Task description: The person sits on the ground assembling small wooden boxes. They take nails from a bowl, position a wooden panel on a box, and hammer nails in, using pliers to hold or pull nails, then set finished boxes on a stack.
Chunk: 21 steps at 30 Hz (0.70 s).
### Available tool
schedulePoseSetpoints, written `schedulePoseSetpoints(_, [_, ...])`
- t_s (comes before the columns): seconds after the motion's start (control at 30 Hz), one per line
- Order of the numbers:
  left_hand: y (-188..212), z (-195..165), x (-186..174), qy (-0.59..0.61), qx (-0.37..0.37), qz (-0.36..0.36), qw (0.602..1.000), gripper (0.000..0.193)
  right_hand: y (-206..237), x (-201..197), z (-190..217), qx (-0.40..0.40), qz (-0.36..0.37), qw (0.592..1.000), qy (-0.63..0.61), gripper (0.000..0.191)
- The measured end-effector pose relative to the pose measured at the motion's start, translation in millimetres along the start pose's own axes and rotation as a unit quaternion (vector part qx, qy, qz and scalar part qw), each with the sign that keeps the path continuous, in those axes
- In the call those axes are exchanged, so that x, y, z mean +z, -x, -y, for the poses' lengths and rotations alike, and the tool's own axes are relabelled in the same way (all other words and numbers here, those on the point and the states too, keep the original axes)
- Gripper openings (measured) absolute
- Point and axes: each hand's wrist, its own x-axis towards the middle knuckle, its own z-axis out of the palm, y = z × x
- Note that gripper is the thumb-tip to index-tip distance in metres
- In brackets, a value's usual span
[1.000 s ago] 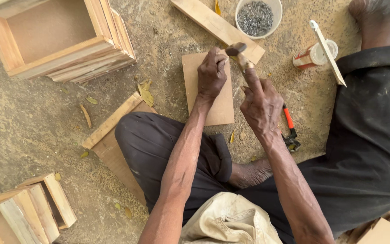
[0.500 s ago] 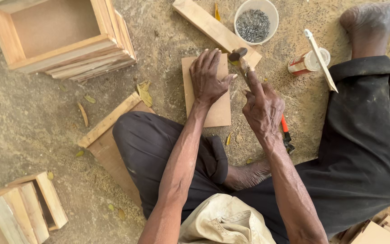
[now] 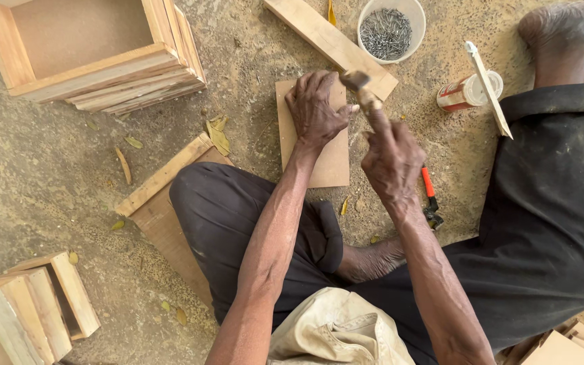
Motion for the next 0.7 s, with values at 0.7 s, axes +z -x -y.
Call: schedulePoseSetpoints(0.7, [-1, -3, 2, 0.002, 0.001, -0.019, 1.0, 0.069, 8, 2, -7, 0.038, 0.148, 0.987, 0.046, 0.052])
